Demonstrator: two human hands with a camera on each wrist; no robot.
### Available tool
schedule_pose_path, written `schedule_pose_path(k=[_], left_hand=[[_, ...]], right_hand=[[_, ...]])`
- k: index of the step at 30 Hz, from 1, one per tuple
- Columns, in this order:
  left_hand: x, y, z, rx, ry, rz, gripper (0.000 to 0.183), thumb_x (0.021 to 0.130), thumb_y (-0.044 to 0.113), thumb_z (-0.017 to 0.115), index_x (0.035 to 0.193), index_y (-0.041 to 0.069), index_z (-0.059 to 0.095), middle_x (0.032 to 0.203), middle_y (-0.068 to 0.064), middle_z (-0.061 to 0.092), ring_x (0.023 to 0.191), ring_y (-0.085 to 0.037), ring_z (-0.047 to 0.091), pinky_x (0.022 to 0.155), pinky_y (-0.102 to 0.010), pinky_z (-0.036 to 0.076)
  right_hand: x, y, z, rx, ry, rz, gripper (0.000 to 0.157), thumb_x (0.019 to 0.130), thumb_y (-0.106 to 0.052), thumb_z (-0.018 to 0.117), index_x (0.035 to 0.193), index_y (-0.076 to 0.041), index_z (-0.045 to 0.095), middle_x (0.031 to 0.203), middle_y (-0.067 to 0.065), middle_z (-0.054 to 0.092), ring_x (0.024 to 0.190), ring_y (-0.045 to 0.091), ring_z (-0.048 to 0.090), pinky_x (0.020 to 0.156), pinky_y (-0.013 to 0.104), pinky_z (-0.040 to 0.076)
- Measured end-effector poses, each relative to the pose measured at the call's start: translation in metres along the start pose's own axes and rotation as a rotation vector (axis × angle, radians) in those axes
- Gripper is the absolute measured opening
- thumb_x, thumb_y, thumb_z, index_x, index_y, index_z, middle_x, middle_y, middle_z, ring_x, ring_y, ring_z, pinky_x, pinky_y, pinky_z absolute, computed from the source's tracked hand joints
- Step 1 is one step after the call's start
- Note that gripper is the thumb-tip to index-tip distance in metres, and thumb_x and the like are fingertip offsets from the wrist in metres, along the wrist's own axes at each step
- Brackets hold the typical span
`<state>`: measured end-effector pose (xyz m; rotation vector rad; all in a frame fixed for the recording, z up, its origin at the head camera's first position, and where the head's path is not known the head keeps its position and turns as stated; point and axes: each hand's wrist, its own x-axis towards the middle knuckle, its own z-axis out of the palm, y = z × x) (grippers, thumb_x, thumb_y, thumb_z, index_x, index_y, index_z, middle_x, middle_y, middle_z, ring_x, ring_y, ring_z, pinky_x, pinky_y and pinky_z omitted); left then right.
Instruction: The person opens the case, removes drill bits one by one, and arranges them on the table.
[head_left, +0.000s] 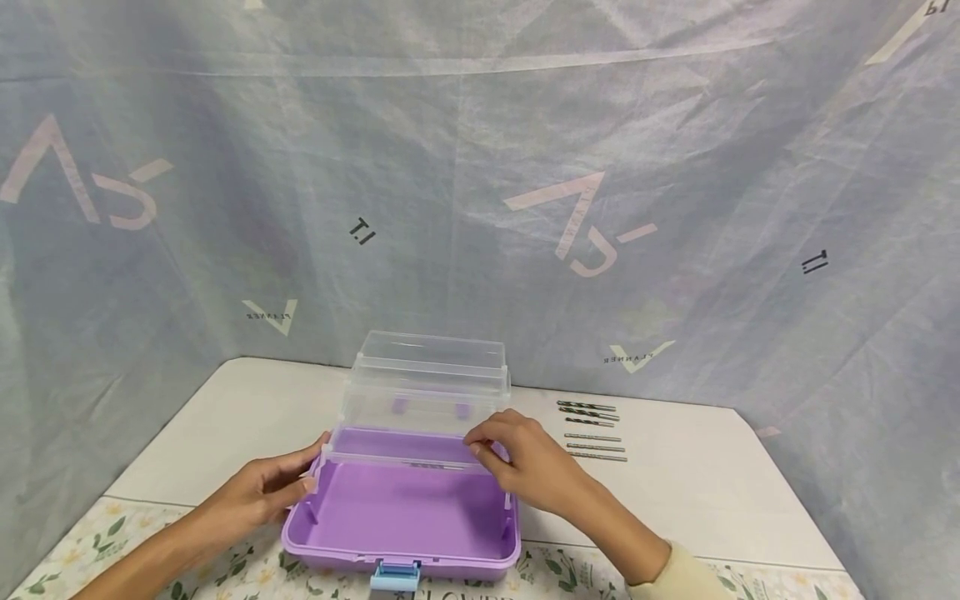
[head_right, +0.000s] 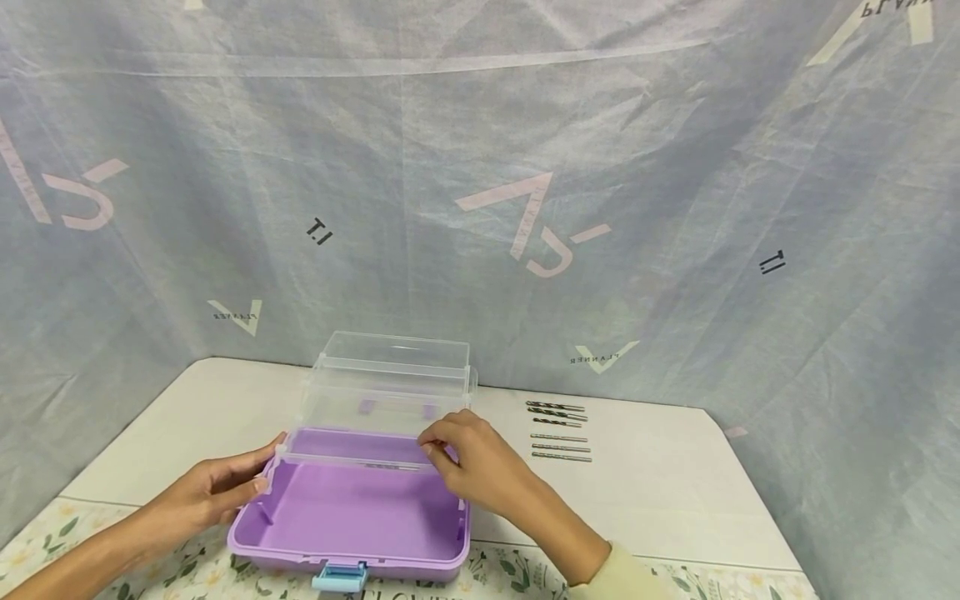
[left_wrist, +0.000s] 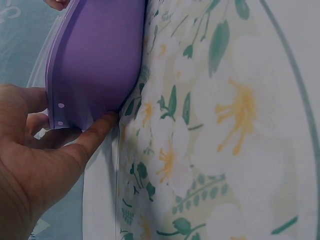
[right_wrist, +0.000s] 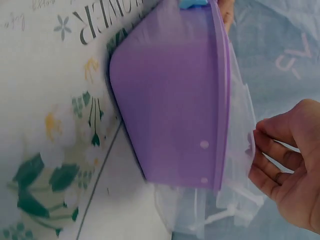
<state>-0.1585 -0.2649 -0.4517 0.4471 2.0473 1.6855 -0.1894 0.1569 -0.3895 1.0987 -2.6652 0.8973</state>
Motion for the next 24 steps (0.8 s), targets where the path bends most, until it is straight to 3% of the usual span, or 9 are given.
schedule_pose_path(k=[7,17,24], left_hand=[[0.0,0.0,0.0,-0.018,-0.013,0.0,0.077,0.122,0.023,0.053,0.178,0.0,0.005,0.18,-0.035,0.003,0.139,-0.014,0.068,0.102,-0.039,0.069],[0.0,0.0,0.001,-0.005,-0.003,0.006,0.077,0.122,0.023,0.054,0.179,0.001,0.008,0.182,-0.034,0.004,0.14,-0.011,0.066,0.103,-0.038,0.068],[-0.002,0.0,0.001,0.0,0.006,-0.003,0.077,0.122,0.023,0.054,0.179,0.002,0.007,0.181,-0.036,0.007,0.143,-0.024,0.066,0.101,-0.04,0.069]], right_hand=[[0.004,-0.007,0.013,0.009,-0.051,-0.023,0.015,0.111,-0.012,0.072,0.117,-0.01,0.085,0.111,-0.002,0.082,0.107,0.009,0.071,0.092,0.03,0.065],[0.007,-0.01,0.019,-0.021,-0.113,-0.001,0.019,0.116,-0.022,0.068,0.116,-0.014,0.085,0.109,-0.006,0.082,0.106,0.006,0.067,0.093,0.026,0.062],[0.015,-0.007,0.018,-0.086,-0.102,0.006,0.03,0.119,-0.03,0.061,0.115,-0.014,0.086,0.106,-0.004,0.082,0.103,0.011,0.067,0.091,0.032,0.06]])
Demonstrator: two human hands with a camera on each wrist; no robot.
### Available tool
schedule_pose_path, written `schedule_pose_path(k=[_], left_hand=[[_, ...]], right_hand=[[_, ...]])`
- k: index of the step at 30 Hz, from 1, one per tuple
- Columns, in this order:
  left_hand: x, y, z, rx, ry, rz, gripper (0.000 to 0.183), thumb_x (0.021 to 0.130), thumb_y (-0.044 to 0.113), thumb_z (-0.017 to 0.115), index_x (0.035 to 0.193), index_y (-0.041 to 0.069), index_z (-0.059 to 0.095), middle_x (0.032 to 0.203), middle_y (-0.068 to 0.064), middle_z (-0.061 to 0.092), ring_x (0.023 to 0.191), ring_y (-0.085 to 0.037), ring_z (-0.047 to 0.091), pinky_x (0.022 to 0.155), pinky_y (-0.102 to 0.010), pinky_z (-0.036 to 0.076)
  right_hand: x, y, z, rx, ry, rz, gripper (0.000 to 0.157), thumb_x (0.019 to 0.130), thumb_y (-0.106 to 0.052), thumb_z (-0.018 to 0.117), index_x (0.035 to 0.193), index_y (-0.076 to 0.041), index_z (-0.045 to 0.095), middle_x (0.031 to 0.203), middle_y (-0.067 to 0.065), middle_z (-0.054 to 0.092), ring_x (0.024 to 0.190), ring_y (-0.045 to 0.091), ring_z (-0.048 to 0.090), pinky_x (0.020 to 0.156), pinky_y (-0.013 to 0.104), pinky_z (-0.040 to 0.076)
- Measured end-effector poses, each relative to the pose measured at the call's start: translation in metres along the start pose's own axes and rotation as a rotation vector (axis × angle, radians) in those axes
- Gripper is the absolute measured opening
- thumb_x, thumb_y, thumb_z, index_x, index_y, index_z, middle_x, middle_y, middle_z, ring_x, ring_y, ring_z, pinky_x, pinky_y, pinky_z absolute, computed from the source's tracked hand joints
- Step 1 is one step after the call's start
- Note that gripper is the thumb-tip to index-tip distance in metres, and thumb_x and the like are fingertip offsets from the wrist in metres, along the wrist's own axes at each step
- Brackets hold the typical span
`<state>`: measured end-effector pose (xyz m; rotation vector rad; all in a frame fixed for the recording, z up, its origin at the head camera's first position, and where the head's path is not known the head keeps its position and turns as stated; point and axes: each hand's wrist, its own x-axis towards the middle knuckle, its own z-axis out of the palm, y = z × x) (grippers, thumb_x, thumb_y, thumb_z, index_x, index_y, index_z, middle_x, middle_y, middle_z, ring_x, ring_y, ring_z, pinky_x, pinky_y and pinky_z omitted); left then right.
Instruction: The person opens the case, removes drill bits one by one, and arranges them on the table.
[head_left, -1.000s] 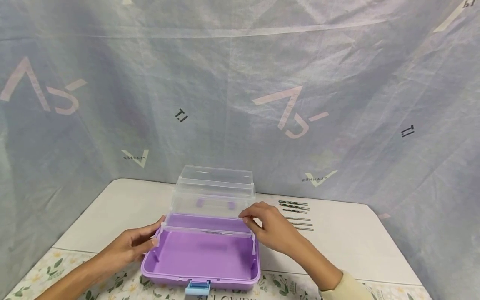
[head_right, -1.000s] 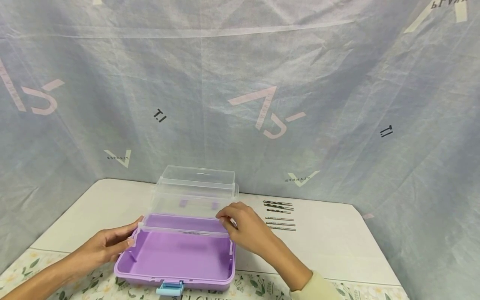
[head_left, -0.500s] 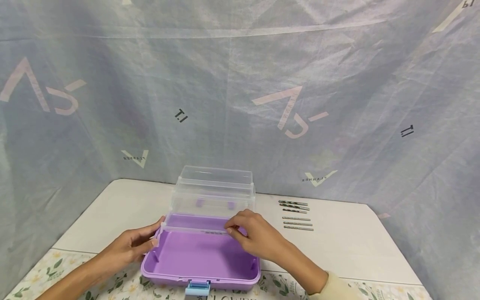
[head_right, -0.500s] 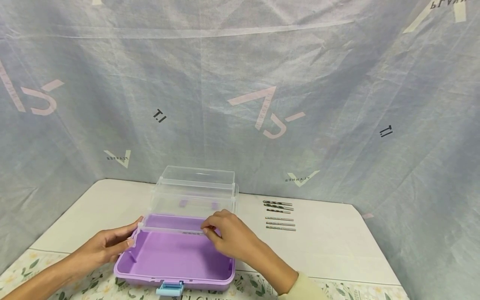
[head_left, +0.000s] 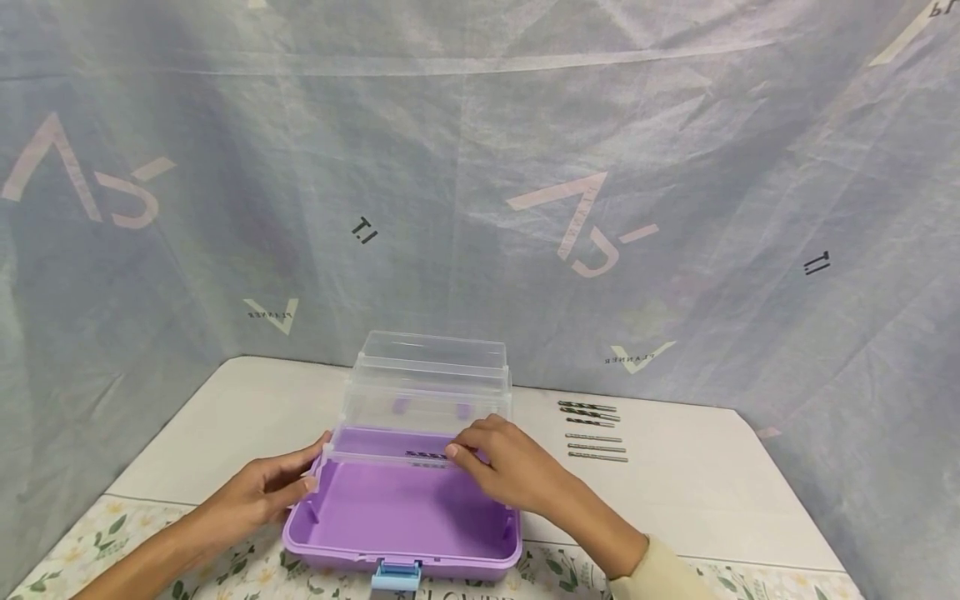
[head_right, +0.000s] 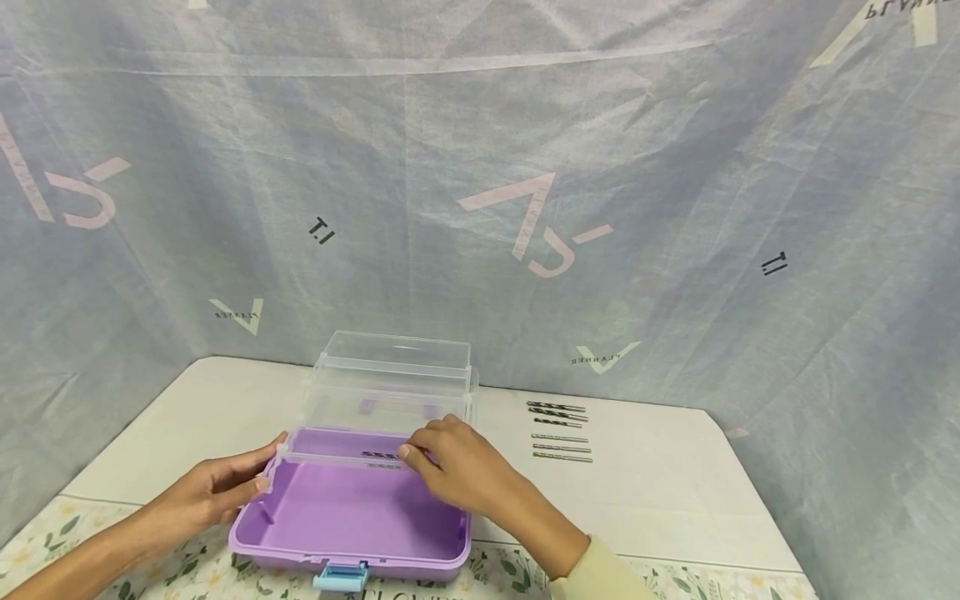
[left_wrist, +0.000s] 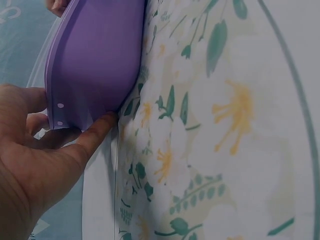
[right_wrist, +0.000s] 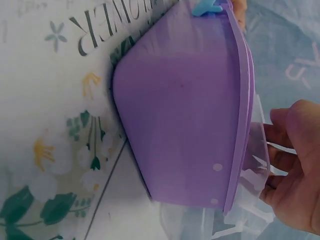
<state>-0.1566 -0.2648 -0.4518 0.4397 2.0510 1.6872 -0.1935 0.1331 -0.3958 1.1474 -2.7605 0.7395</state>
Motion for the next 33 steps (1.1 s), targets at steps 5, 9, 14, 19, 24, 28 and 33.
schedule_pose_path(k=[5,9,14,19,24,28,33], left_hand=[[0.0,0.0,0.0,-0.004,0.0,-0.005,0.077,0.122,0.024,0.054,0.179,0.003,0.007,0.18,-0.037,0.007,0.14,-0.02,0.068,0.101,-0.04,0.069],[0.0,0.0,0.0,-0.013,-0.006,-0.003,0.077,0.122,0.024,0.053,0.179,0.002,0.006,0.181,-0.035,0.005,0.137,-0.012,0.068,0.101,-0.039,0.069],[0.0,0.0,0.001,-0.012,-0.005,-0.008,0.077,0.122,0.024,0.053,0.179,0.001,0.007,0.182,-0.032,0.003,0.142,-0.017,0.066,0.101,-0.039,0.069],[0.0,0.002,0.002,-0.001,0.008,-0.021,0.078,0.122,0.025,0.054,0.179,0.001,0.007,0.183,-0.031,0.003,0.147,-0.029,0.063,0.101,-0.04,0.069],[-0.001,0.002,0.002,0.001,0.011,-0.024,0.078,0.122,0.025,0.054,0.179,0.002,0.007,0.183,-0.033,0.004,0.146,-0.028,0.064,0.1,-0.04,0.07],[-0.001,0.001,0.002,0.002,0.012,-0.027,0.078,0.122,0.025,0.054,0.18,0.003,0.007,0.182,-0.034,0.004,0.147,-0.03,0.063,0.1,-0.04,0.07],[0.0,0.001,0.002,0.0,0.01,-0.025,0.078,0.122,0.025,0.054,0.18,0.003,0.007,0.182,-0.034,0.003,0.149,-0.034,0.06,0.101,-0.039,0.069]], right_hand=[[0.009,0.005,-0.003,0.004,-0.025,-0.005,0.021,0.116,-0.023,0.067,0.114,-0.012,0.085,0.102,-0.004,0.08,0.096,0.009,0.064,0.088,0.03,0.058],[0.016,0.007,-0.003,-0.004,-0.035,-0.017,0.011,0.108,-0.012,0.077,0.114,-0.009,0.087,0.104,0.0,0.084,0.096,0.013,0.069,0.088,0.028,0.061],[0.021,0.008,-0.004,-0.056,-0.029,-0.033,0.012,0.1,-0.002,0.084,0.109,-0.008,0.09,0.104,0.003,0.088,0.099,0.019,0.079,0.089,0.028,0.066],[0.025,0.005,-0.005,-0.063,-0.024,-0.051,0.02,0.097,0.009,0.081,0.104,-0.007,0.092,0.101,0.004,0.089,0.095,0.019,0.084,0.08,0.02,0.065],[0.026,0.003,-0.004,-0.087,-0.028,-0.065,0.022,0.097,0.013,0.079,0.104,-0.004,0.09,0.099,0.006,0.088,0.093,0.018,0.083,0.077,0.018,0.064],[0.024,0.003,-0.002,-0.094,-0.028,-0.055,0.021,0.098,0.013,0.077,0.106,-0.003,0.088,0.099,0.007,0.085,0.092,0.018,0.079,0.078,0.019,0.063],[0.022,0.004,-0.001,-0.087,-0.007,-0.051,0.021,0.1,0.012,0.074,0.106,-0.004,0.087,0.1,0.007,0.084,0.093,0.019,0.076,0.081,0.023,0.064]])
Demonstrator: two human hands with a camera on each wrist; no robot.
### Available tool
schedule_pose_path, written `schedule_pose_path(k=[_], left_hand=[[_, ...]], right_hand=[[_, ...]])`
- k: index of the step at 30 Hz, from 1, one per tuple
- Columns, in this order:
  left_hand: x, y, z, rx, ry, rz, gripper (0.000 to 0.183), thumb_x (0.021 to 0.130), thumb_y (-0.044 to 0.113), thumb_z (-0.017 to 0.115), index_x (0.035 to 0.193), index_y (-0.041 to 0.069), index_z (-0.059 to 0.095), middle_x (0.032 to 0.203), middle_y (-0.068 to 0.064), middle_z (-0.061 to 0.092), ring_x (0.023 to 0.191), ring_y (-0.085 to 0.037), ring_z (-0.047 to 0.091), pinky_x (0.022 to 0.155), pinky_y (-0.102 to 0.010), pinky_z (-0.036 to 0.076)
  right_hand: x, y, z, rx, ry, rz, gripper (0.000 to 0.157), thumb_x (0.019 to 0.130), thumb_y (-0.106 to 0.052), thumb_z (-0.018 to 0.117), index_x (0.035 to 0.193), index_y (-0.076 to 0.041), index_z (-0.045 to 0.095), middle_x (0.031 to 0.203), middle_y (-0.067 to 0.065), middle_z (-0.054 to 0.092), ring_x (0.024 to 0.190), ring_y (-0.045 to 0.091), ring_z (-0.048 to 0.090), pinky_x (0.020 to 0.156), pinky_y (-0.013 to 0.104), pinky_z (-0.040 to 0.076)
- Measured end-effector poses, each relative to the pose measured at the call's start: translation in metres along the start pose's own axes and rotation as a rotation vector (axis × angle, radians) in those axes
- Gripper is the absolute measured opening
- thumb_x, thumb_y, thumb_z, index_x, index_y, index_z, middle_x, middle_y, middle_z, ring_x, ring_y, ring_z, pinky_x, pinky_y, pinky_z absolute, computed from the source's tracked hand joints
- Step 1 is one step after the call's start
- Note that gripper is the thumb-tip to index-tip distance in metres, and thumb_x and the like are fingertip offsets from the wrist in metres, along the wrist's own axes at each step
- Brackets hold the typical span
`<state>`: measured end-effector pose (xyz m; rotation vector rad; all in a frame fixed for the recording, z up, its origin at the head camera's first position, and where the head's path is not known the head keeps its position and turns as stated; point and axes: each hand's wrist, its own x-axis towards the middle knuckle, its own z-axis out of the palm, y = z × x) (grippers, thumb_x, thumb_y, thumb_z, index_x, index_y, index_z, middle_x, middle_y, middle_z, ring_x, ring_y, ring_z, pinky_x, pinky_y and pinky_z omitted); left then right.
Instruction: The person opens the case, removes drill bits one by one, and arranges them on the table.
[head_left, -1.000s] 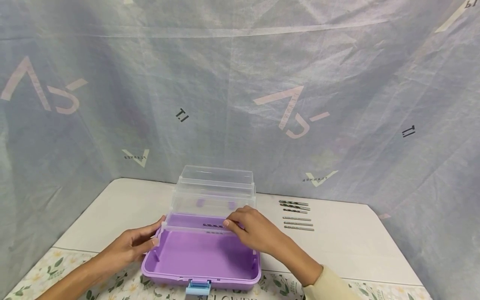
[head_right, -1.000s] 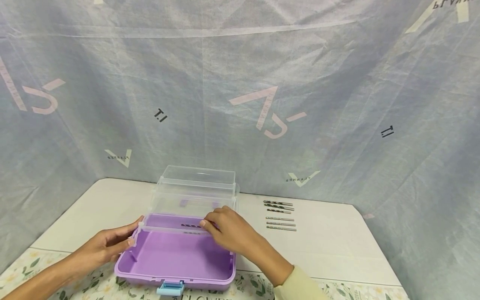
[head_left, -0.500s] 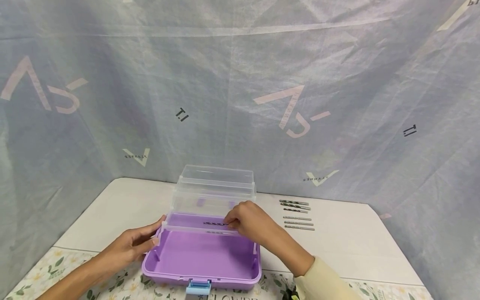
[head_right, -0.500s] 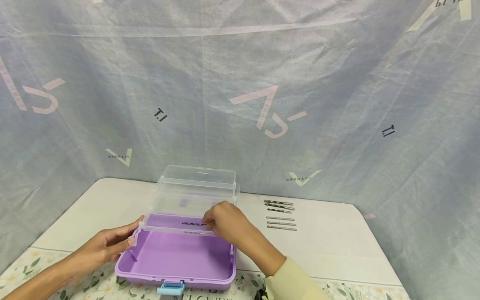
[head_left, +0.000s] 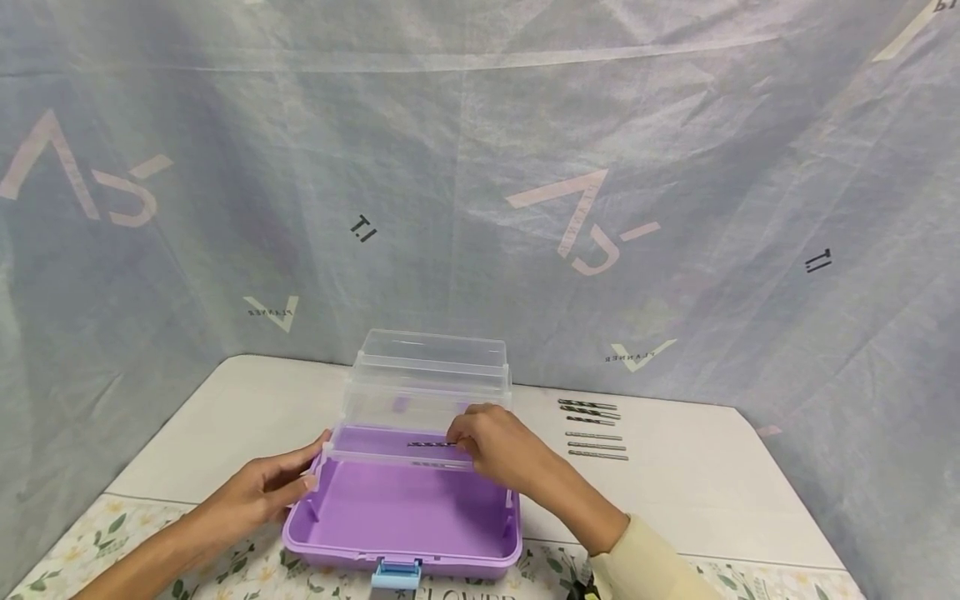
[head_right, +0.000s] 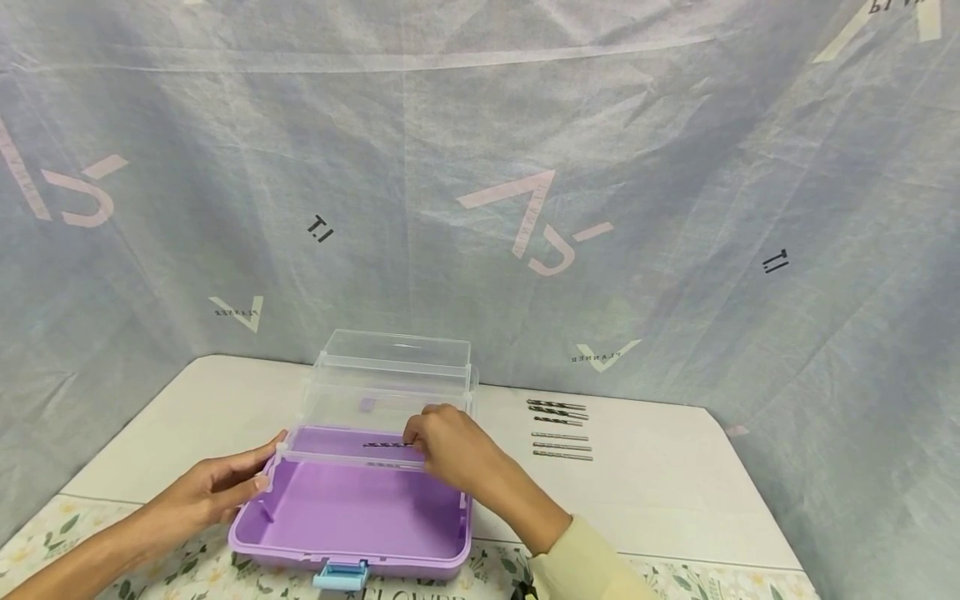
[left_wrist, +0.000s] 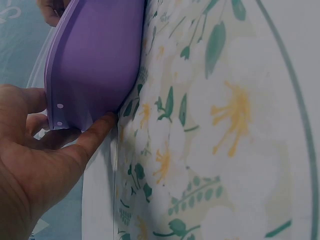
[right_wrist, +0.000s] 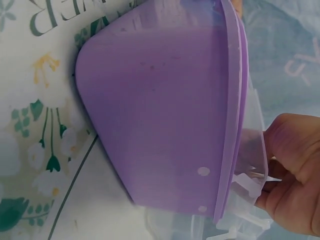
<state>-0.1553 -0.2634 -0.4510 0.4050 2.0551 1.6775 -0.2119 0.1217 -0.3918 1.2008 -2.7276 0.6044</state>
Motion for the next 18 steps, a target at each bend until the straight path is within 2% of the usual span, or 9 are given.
schedule_pose_path(k=[3,10,14,18], left_hand=[[0.0,0.0,0.0,-0.004,-0.001,-0.007,0.078,0.122,0.026,0.054,0.18,0.004,0.006,0.183,-0.034,0.001,0.15,-0.037,0.058,0.102,-0.039,0.069],[0.0,0.0,0.001,0.009,0.004,-0.013,0.078,0.122,0.026,0.054,0.18,0.003,0.007,0.183,-0.034,0.002,0.156,-0.051,0.048,0.103,-0.039,0.069],[0.0,0.0,0.001,0.018,0.01,-0.007,0.077,0.122,0.025,0.054,0.179,0.001,0.008,0.183,-0.031,0.001,0.158,-0.053,0.043,0.104,-0.039,0.068],[0.001,0.001,0.001,0.014,0.009,-0.012,0.077,0.122,0.025,0.054,0.179,0.002,0.007,0.183,-0.033,0.001,0.157,-0.054,0.045,0.104,-0.04,0.068]], right_hand=[[-0.001,0.001,0.0,0.002,0.013,-0.004,0.022,0.1,0.011,0.072,0.106,-0.004,0.087,0.099,0.006,0.084,0.094,0.02,0.075,0.084,0.027,0.064],[-0.005,0.001,-0.003,0.004,0.04,-0.002,0.019,0.101,0.008,0.075,0.107,-0.006,0.086,0.099,0.004,0.082,0.094,0.019,0.072,0.086,0.029,0.065],[-0.009,0.001,-0.006,0.0,0.067,-0.002,0.017,0.103,0.006,0.076,0.107,-0.007,0.086,0.101,0.003,0.082,0.096,0.019,0.072,0.087,0.03,0.065],[-0.015,0.003,-0.01,0.007,0.097,-0.004,0.017,0.103,0.006,0.076,0.107,-0.008,0.085,0.101,0.003,0.081,0.097,0.019,0.072,0.088,0.031,0.065]])
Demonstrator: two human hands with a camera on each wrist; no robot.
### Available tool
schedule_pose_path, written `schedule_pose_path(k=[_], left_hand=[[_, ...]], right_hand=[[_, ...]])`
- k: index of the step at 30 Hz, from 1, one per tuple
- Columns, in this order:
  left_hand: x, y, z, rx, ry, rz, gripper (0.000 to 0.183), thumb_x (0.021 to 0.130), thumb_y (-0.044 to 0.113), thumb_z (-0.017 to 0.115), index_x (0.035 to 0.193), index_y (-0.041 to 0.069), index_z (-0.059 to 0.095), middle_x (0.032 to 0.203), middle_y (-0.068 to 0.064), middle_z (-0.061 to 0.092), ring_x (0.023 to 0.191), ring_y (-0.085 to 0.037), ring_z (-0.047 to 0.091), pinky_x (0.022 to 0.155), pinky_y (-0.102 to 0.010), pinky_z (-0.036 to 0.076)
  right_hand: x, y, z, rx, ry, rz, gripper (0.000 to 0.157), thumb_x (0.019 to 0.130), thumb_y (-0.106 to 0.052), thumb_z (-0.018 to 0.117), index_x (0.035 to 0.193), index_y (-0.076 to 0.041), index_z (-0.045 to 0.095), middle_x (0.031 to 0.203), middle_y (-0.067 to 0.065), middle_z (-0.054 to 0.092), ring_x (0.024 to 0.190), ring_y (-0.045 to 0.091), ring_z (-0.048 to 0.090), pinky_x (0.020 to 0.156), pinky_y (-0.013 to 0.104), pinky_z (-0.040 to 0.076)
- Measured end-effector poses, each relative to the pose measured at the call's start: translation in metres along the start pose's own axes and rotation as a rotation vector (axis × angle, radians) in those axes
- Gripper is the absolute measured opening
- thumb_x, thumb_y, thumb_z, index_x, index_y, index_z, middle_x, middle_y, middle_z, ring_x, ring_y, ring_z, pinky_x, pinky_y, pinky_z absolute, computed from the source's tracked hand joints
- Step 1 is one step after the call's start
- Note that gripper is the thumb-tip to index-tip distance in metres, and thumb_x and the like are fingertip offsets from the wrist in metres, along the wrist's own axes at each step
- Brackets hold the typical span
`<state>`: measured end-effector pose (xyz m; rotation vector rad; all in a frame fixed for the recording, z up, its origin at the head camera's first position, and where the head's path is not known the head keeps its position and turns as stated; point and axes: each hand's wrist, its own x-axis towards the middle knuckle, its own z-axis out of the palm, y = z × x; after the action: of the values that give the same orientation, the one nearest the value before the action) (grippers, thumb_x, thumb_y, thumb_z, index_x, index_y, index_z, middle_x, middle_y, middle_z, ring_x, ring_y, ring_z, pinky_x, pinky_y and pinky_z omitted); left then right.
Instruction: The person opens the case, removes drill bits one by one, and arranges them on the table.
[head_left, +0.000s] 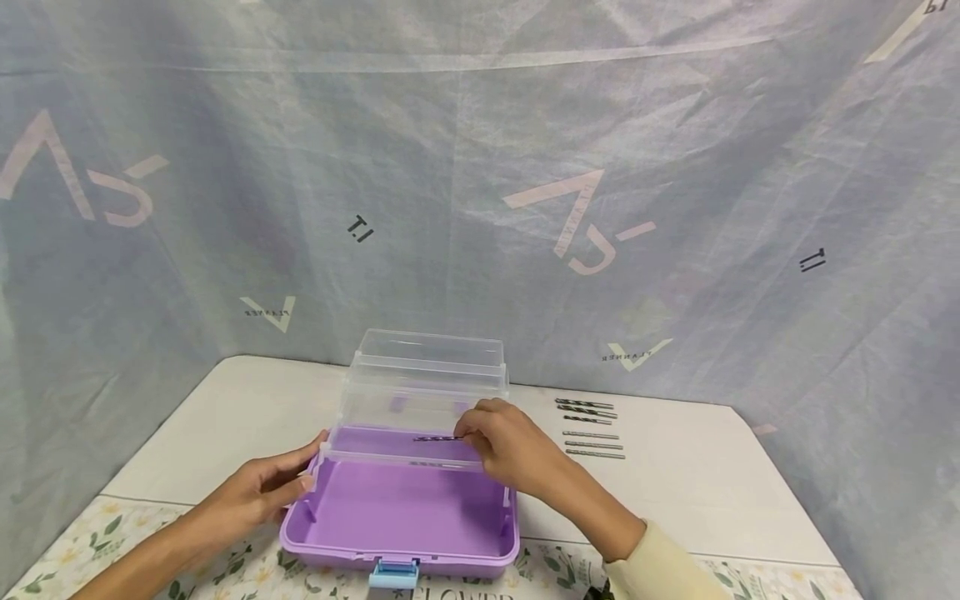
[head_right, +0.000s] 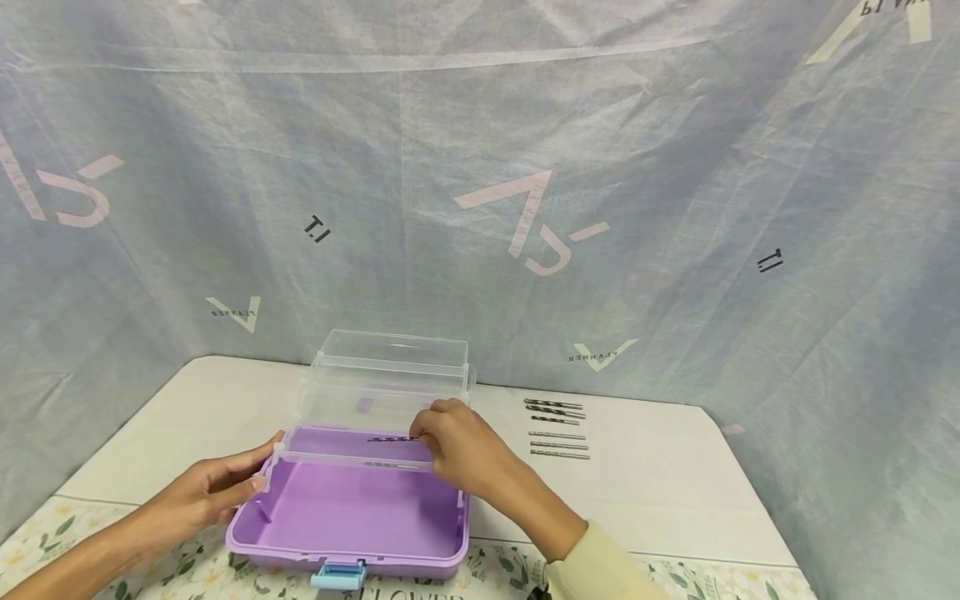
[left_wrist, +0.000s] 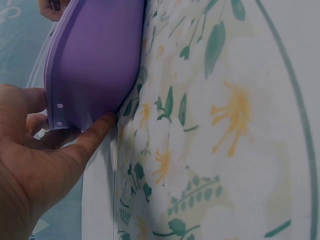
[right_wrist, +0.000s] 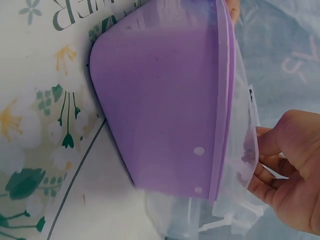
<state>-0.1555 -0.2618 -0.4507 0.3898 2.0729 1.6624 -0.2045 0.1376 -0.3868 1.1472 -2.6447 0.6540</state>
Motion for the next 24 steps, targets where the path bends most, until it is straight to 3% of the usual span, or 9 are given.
schedule_pose_path(k=[15,24], left_hand=[[0.0,-0.001,-0.001,0.006,-0.006,0.004,0.077,0.123,0.025,0.053,0.179,0.001,0.007,0.183,-0.032,0.0,0.158,-0.05,0.045,0.104,-0.039,0.068],[0.001,-0.002,-0.001,-0.018,-0.01,0.023,0.077,0.122,0.024,0.054,0.179,0.0,0.008,0.185,-0.025,-0.001,0.145,-0.004,0.058,0.105,-0.037,0.068]], right_hand=[[-0.018,0.018,-0.019,0.004,0.081,0.01,0.022,0.102,0.01,0.074,0.109,-0.008,0.083,0.104,0.003,0.081,0.1,0.02,0.073,0.085,0.031,0.065],[-0.028,0.024,-0.031,-0.017,0.096,0.021,0.02,0.103,0.007,0.074,0.108,-0.01,0.082,0.101,-0.001,0.079,0.092,0.014,0.071,0.079,0.027,0.062]])
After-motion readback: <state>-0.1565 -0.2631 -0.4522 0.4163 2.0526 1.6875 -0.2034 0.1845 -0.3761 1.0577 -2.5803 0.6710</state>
